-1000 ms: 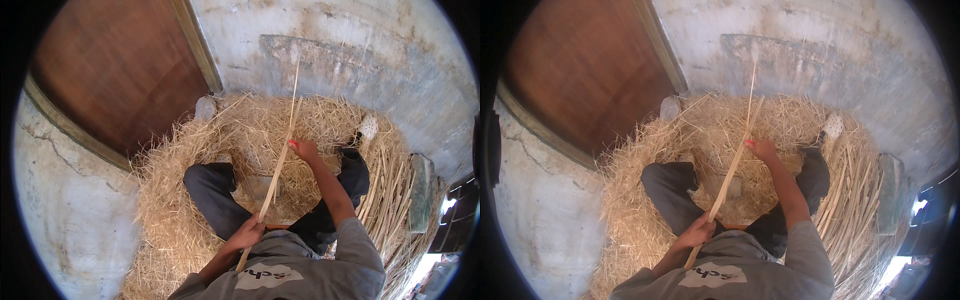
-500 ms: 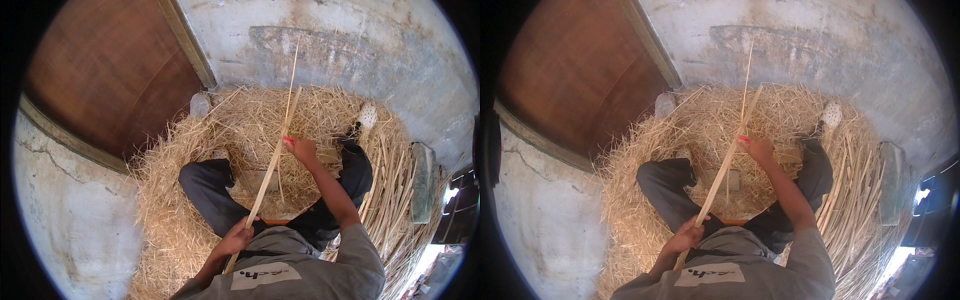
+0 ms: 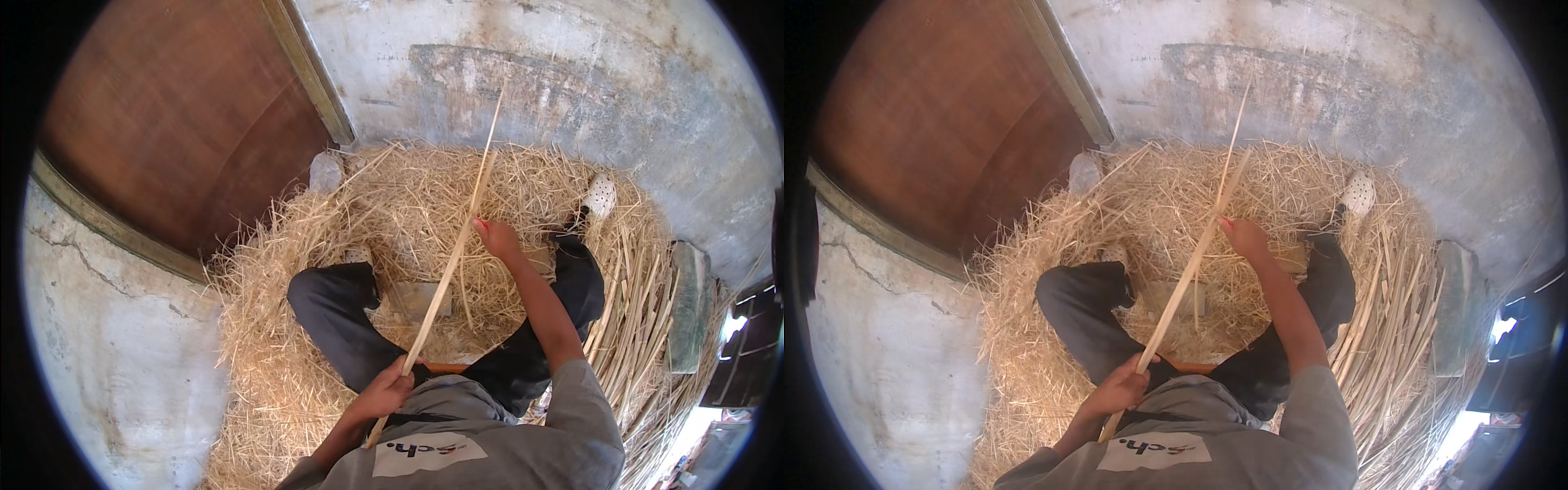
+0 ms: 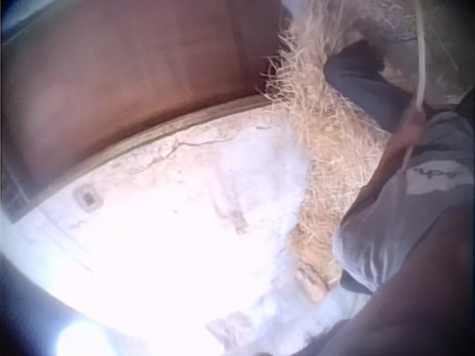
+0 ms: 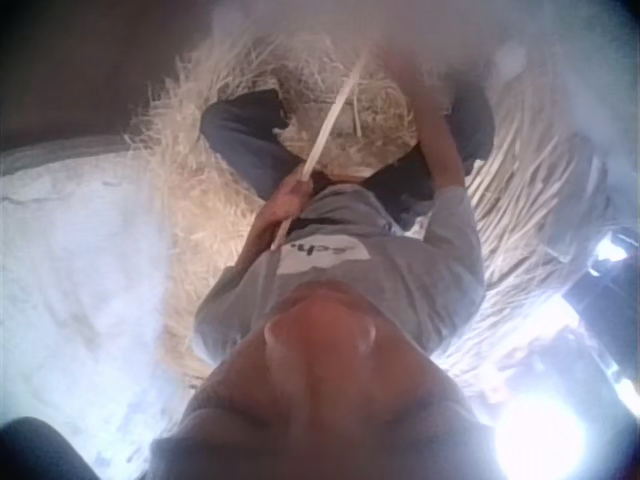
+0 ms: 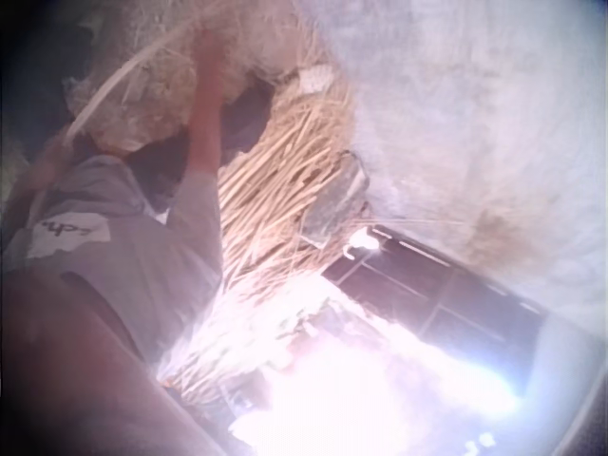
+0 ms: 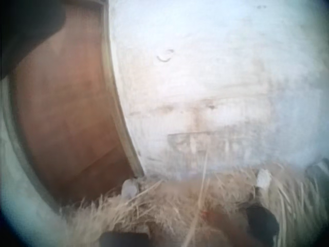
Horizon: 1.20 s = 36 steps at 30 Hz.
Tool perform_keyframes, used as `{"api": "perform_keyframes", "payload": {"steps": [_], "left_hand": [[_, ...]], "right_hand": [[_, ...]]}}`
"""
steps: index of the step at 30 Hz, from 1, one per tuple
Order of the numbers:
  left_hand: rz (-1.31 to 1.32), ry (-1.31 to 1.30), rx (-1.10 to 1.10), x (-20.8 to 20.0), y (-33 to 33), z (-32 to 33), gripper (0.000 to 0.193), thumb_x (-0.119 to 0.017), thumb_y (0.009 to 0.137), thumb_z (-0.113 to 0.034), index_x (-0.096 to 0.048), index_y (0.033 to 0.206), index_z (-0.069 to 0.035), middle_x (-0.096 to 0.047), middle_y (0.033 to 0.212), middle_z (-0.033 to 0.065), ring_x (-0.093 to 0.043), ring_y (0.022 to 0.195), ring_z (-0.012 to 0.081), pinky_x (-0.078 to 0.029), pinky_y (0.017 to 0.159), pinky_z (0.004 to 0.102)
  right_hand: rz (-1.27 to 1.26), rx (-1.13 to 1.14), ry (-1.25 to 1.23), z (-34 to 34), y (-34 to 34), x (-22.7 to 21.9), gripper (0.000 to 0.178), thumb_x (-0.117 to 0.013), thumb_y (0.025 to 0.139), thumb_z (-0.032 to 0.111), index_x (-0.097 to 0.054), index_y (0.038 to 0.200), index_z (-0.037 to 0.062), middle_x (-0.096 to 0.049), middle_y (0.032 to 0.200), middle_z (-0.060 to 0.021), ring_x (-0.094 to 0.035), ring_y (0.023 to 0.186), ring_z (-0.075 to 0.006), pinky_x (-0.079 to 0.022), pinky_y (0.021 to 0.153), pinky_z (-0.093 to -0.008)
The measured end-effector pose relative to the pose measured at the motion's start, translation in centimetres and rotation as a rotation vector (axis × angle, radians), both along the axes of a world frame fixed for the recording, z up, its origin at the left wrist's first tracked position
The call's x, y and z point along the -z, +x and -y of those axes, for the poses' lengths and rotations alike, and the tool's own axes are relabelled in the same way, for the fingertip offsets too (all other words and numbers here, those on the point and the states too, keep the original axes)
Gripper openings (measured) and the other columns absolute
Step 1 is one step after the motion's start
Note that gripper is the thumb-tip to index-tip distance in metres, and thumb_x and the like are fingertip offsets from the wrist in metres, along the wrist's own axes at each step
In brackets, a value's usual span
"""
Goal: The person sits on a bed of straw and uses a red utility knife to split a long bamboo pole into thin strips. They hold the pole vertically and carefully slice along its length, separating the material into multiple thin pieces.
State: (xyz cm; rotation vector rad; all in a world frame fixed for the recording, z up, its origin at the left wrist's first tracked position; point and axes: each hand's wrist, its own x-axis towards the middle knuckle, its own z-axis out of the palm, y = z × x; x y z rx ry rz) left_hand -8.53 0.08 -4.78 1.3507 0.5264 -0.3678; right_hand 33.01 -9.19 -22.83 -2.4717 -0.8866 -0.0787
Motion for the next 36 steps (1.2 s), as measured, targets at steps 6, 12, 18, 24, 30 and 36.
{"api": "perform_keyframes", "payload": {"steps": [6, 12, 18, 24, 30, 36], "left_hand": [[0.03, -0.02, -0.055, 0.5, -1.5, -0.6, 0.038, -0.035, 0.094, -0.001, -0.04, 0.131, -0.006, -0.035, 0.066, -0.0043, -0.034, 0.049, 0.0054, -0.033, 0.044, 0.023], [-0.034, -0.205, -0.134, -0.2, -0.4, -0.8, 0.042, -0.039, 0.089, -0.004, -0.043, 0.131, -0.006, -0.034, 0.067, -0.0026, -0.031, 0.05, 0.0065, -0.029, 0.044, 0.0228], [-0.081, -0.24, -0.28, 0.5, 0.9, -0.2, 0.04, -0.04, 0.089, -0.007, -0.047, 0.128, -0.006, -0.033, 0.065, -0.0033, -0.029, 0.046, 0.0064, -0.028, 0.042, 0.0229], [-0.025, -0.244, -0.342, 0.4, 2.1, -1.2, 0.047, -0.041, 0.087, -0.007, -0.047, 0.134, -0.006, -0.035, 0.064, -0.0031, -0.032, 0.046, 0.007, -0.03, 0.042, 0.0225], [0.012, -0.078, -0.356, -0.4, 2.6, -0.3, 0.039, -0.041, 0.085, -0.005, -0.052, 0.122, -0.006, -0.036, 0.062, -0.0044, -0.032, 0.046, 0.0061, -0.029, 0.043, 0.0218], [0.232, 0.29, -0.227, 0.8, 2.0, 0.6, 0.034, -0.043, 0.088, -0.004, -0.051, 0.121, -0.005, -0.041, 0.067, -0.0038, -0.038, 0.053, 0.0053, -0.032, 0.046, 0.0217]], "right_hand": [[-1.695, -0.215, 0.248, -0.1, -0.5, -4.1, 0.07, -0.023, 0.093, 0.071, -0.037, 0.056, 0.0128, -0.031, 0.046, -0.0004, -0.029, 0.037, -0.0145, -0.03, 0.04, -0.0345], [-0.948, 0.043, 0.148, -0.6, -2.7, -4.0, 0.072, -0.026, 0.093, 0.071, -0.036, 0.053, 0.0119, -0.029, 0.046, -0.0007, -0.028, 0.039, -0.0152, -0.028, 0.041, -0.0342], [-0.51, -0.229, 0.109, -1.1, -8.8, -6.7, 0.078, -0.035, 0.093, 0.067, -0.053, 0.059, 0.0003, -0.04, 0.049, -0.0104, -0.045, 0.045, -0.0232, -0.038, 0.048, -0.039], [-0.288, -0.468, -0.003, 0.1, -17.9, -12.8, 0.068, -0.047, 0.086, 0.068, -0.07, 0.078, 0.0052, -0.062, 0.064, -0.018, -0.066, 0.068, -0.0357, -0.05, 0.061, -0.0445], [-0.146, -0.495, 0.066, 2.1, -23.9, -12.0, 0.065, -0.054, 0.081, 0.069, -0.063, 0.065, 0.0072, -0.055, 0.051, -0.0156, -0.06, 0.051, -0.035, -0.046, 0.049, -0.0435], [-0.043, -0.478, 0.035, 2.6, -23.3, -12.7, 0.069, -0.053, 0.078, 0.074, -0.066, 0.065, 0.0074, -0.059, 0.054, -0.0132, -0.062, 0.051, -0.0327, -0.049, 0.05, -0.0441]]}}
